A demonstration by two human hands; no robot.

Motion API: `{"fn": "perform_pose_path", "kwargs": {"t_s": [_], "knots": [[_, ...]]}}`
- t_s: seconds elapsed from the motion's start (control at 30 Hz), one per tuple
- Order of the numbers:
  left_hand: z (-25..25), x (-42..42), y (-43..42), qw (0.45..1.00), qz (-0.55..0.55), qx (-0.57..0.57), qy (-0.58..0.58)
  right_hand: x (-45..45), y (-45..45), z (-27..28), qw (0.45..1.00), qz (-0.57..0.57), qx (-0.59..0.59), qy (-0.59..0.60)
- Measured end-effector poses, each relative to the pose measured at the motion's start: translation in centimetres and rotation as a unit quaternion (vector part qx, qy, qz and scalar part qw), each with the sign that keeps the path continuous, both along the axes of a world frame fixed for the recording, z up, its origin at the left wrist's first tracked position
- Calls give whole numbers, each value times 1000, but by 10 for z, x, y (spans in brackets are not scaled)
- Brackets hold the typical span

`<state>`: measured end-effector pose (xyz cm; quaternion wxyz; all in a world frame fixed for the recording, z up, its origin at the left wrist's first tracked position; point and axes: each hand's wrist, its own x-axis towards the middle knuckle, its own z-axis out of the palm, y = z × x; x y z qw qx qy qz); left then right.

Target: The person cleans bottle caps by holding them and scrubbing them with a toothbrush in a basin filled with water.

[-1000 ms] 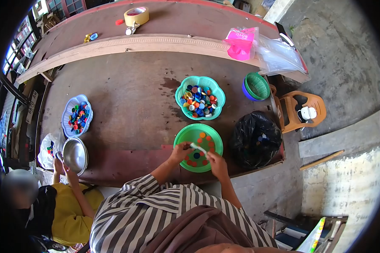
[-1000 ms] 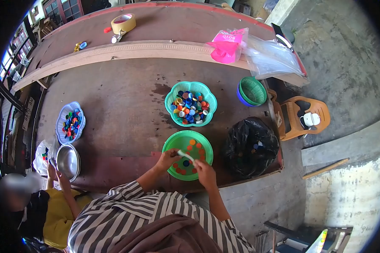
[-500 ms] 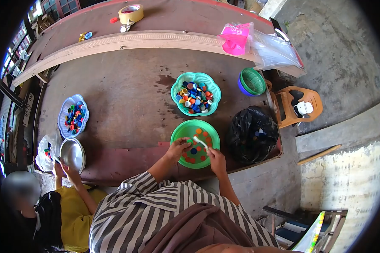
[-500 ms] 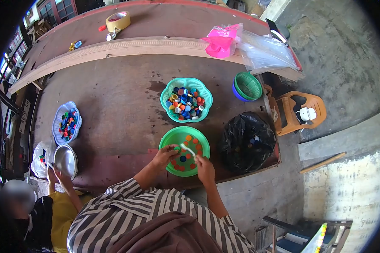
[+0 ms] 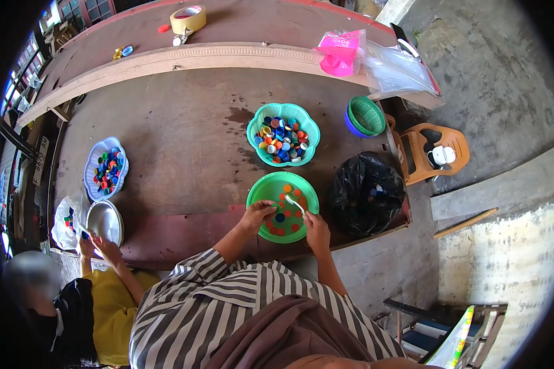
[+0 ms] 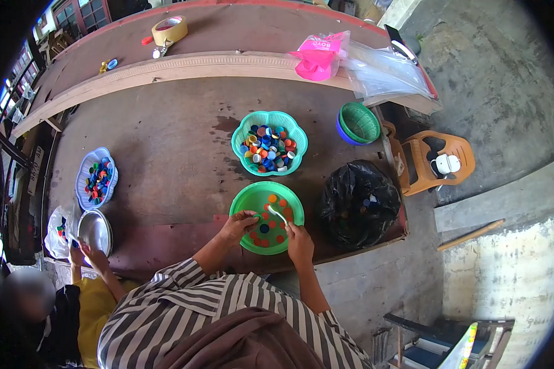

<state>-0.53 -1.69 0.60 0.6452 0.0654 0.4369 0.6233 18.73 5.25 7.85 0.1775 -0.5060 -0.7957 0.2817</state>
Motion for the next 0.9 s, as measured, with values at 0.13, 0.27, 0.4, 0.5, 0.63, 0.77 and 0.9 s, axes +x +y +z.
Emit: {"fn": "perform_pose_path", "kwargs": {"t_s": [0.13, 0.27, 0.4, 0.5, 0.63, 0.77, 0.9], "knots": [[4, 0, -2, 999, 4, 33, -2, -1, -6, -2, 990, 120, -51, 57], [14, 3, -1, 1000, 16, 19, -5, 1, 3, -10, 998, 49, -8, 25], [7, -1, 0, 998, 22, 44, -25, 1, -5, -16, 988, 85, -96, 90], [14, 2, -1, 999, 35, 18, -14, 5, 1, -4, 997, 17, 36, -72], [3, 2, -1, 998, -11, 9, 62, 1, -4, 2, 990, 70, -80, 92], [-3, 6, 0, 988, 10, 43, 148, 0, 1, 3, 998, 55, -20, 2], [3, 5, 1, 985, 0, 66, 159, -3, -4, 7, 989, 137, -46, 34]]}}
